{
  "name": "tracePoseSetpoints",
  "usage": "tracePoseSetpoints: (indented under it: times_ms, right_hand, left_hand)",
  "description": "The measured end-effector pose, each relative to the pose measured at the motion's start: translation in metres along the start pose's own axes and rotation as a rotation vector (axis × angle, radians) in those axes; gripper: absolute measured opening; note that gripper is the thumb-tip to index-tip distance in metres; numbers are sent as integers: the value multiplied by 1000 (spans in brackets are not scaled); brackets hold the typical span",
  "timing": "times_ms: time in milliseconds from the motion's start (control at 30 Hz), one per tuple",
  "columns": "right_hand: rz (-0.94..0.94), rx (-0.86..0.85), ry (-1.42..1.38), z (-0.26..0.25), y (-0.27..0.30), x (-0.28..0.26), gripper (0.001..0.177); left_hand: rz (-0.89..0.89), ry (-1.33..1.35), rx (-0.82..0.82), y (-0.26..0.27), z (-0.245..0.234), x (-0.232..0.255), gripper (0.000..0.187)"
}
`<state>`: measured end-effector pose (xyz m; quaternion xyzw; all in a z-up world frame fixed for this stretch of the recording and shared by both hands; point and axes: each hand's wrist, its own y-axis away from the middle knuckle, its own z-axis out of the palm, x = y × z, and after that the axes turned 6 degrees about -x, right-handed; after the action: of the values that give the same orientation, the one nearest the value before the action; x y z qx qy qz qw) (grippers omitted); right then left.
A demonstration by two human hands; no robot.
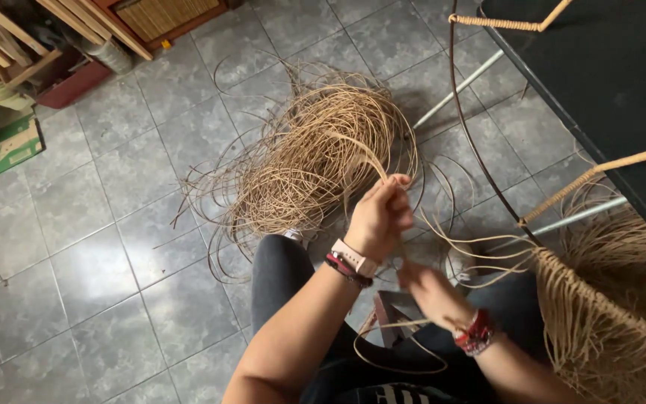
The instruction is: Weaving natural fibers around a frame to create a decorative object
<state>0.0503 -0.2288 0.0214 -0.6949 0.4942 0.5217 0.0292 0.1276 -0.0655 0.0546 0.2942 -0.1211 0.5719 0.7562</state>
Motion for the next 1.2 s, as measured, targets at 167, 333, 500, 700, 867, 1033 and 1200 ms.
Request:
tracePoseSetpoints:
  times_ms: [167,333,500,700,867,1033,1200]
  right_hand:
    - [-154,9,-396,-27,11,-46,15]
    - [-106,157,-980,-55,-7,-76,40]
    - [-101,314,-652,1,5,25,26]
    - [-264,-42,-958,-26,43,1,47]
    - [-28,237,-881,-73,24,-49,55]
    - [-125,148,-1143,-69,-4,-33,55]
    - [-267,203,-423,-31,31,0,39]
  left_hand:
    - [223,-697,-40,43,-12,-35,30]
    - [100,-1564,-238,89,-34,-65,33]
    - [46,-551,-253,100,68,32,58]
    - [140,-255,-60,53,40,8,36]
    - [179,-647,-112,94,-26,-70,37]
    - [64,-1380,-510,104,-46,-79,28]
    - [93,-424,-379,69,26,-11,43]
